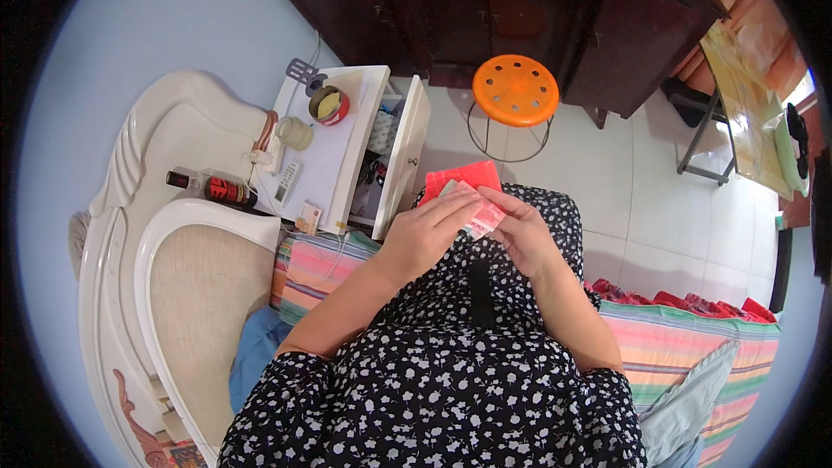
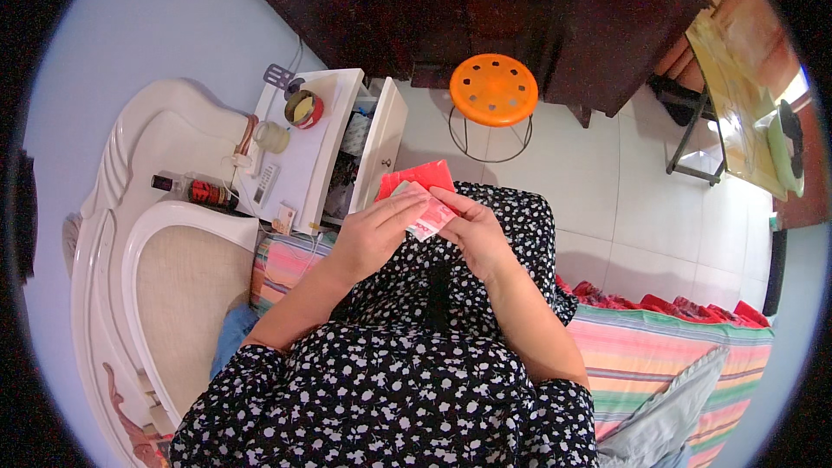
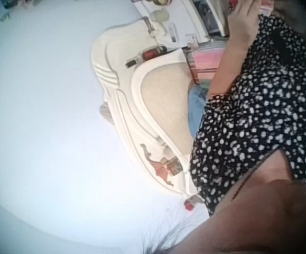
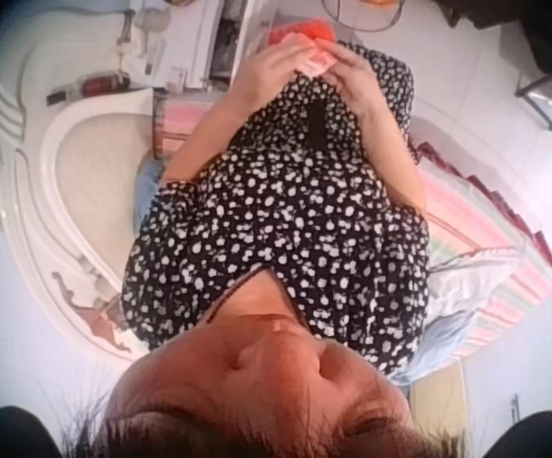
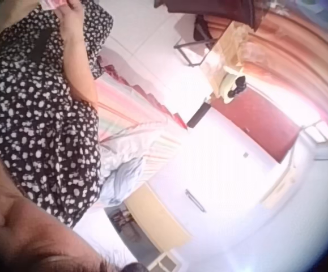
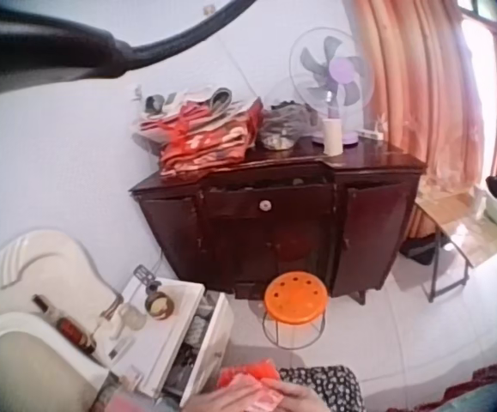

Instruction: The person handles a red envelope and currency, then hangs a black shirt and a pink towel on a clothesline. The person places the red envelope on a bedside table, picks up a hanger, and hangs the black shirt on the line. The person then picks up a pink towel, places it on a hanger, and hangs it on the line.

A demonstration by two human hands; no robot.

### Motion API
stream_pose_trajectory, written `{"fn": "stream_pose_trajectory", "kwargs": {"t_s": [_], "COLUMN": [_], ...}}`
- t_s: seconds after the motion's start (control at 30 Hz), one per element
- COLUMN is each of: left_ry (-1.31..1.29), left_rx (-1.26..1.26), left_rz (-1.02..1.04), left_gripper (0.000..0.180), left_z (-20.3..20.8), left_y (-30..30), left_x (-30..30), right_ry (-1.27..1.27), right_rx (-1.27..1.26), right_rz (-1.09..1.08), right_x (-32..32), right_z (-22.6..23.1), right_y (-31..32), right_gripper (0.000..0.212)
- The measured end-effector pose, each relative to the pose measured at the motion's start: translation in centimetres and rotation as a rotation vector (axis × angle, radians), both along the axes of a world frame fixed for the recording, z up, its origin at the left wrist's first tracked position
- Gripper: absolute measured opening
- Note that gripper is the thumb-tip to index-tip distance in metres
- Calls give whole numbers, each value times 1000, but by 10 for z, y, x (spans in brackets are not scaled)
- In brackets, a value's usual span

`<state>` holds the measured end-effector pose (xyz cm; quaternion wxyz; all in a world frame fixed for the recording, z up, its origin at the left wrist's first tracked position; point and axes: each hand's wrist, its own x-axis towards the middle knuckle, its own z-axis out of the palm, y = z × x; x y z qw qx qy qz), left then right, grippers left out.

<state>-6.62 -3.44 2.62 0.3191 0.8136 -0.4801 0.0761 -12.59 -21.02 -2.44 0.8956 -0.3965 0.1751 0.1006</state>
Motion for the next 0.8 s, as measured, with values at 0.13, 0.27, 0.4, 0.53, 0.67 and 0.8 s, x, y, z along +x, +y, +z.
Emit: {"fn": "stream_pose_trajectory", "kwargs": {"t_s": [0.13, 0.27, 0.4, 0.53, 0.67, 0.8], "left_ry": [-27, -127, -107, -13, -27, -12], "left_rx": [12, 91, 61, -29, -6, -21], "left_rz": [-18, -15, 36, 48, 35, -8], "left_gripper": [38, 31, 28, 26, 24, 27], "left_z": [-12, -16, -19, -19, -16, -19], "left_y": [3, 2, 8, 16, 15, 13], "left_x": [-1, -4, -12, -12, -17, -20], "right_ry": [-17, 127, 87, -78, -103, -5], "right_rx": [-89, -30, -82, -178, -247, -179], "right_rz": [-41, 9, 8, 37, -1, 34], "right_x": [-1, 3, 3, 2, -2, -5], "right_z": [-4, 3, 2, 6, -15, -16], "right_y": [4, 0, 4, 13, 17, 13], "right_gripper": [38, 33, 32, 39, 37, 32]}}
